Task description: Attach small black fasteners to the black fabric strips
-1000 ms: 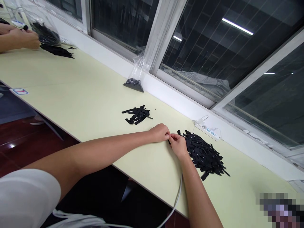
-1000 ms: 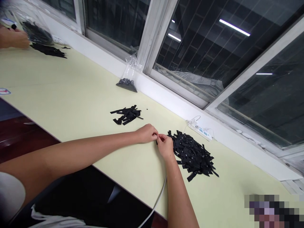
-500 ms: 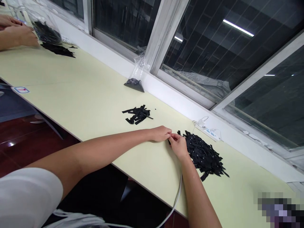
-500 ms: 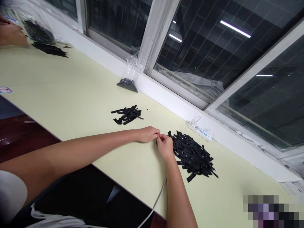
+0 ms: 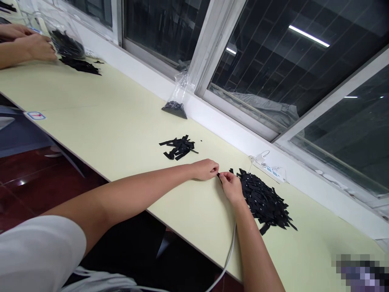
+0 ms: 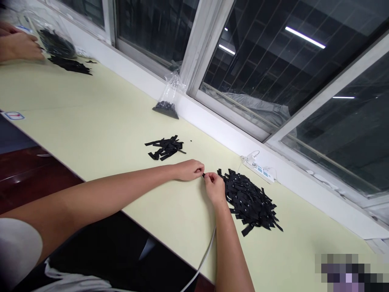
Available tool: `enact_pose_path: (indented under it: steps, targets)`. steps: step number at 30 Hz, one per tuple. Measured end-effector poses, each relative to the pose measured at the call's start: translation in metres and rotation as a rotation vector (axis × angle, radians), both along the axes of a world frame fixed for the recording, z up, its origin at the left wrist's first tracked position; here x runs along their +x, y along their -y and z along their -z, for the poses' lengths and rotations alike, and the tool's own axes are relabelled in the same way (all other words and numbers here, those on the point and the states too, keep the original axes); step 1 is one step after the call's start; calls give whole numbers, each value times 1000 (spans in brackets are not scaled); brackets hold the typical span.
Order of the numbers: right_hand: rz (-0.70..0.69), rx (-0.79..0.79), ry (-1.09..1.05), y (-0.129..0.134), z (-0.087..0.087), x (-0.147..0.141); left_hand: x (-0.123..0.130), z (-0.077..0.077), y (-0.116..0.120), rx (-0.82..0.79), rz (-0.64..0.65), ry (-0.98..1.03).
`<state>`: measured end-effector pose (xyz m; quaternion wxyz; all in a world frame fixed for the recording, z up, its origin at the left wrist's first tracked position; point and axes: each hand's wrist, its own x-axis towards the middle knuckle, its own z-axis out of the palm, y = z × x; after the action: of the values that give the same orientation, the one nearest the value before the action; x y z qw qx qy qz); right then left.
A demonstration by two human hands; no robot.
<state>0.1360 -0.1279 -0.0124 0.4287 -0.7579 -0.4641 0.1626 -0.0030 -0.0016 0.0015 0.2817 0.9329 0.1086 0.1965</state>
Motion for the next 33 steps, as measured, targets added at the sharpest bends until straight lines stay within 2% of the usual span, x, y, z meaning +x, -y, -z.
enact_pose_path:
  steps: [8, 14, 19, 26, 30, 33]
  targets:
    - [-14, 0, 64, 2, 3, 6, -3, -4, -8, -60, -30, 85]
    - [18, 25, -24, 3, 7, 11, -3, -8, -7, -91, -110, 169]
    - [22, 40, -95, 5, 6, 9, -3, -9, -6, -136, -82, 165]
    - [22, 73, 55, 5, 2, 10, 0, -5, -5, -116, 24, 246]
    - [6, 83, 88, 6, 1, 10, 0, -5, -3, -159, 37, 285]
    - [-10, 75, 111, 7, 0, 9, 0, -4, -2, -126, 31, 298]
